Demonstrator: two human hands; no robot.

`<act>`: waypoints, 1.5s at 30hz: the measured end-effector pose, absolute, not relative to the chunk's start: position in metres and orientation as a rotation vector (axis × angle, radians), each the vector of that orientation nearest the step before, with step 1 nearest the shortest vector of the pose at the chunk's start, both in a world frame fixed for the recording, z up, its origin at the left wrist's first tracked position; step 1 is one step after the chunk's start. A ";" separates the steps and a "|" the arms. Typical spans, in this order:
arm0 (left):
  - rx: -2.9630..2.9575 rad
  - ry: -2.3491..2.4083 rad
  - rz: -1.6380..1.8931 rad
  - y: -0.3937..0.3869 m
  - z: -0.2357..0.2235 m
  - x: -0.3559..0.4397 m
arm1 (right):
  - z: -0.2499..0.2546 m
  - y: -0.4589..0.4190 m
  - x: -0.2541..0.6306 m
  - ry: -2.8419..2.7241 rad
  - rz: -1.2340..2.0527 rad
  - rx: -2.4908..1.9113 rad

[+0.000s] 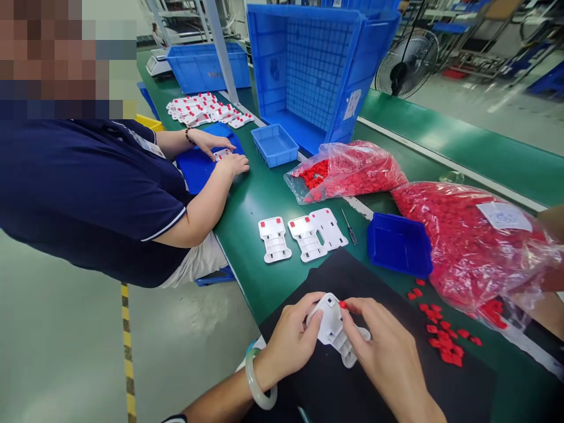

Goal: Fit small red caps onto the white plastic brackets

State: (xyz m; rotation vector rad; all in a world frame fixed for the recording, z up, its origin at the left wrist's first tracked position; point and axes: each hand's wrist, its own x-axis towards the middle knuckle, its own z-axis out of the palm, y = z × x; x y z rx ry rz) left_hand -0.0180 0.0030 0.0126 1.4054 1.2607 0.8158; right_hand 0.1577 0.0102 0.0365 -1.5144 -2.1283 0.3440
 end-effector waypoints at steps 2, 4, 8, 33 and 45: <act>1.427 1.238 0.834 0.000 0.017 -0.017 | 0.033 0.002 0.148 -2.150 0.253 -1.472; 1.440 1.221 0.848 -0.004 0.021 -0.016 | 0.032 -0.001 0.144 -2.171 0.177 -1.444; 1.453 1.199 0.868 -0.009 0.026 -0.015 | 0.032 -0.004 0.140 -2.202 0.057 -1.412; 1.231 1.271 1.182 -0.024 0.001 -0.002 | 0.027 -0.009 0.136 -1.521 1.198 -1.536; 1.376 1.440 1.348 -0.023 -0.003 0.001 | 0.029 -0.010 0.132 -1.559 1.290 -1.460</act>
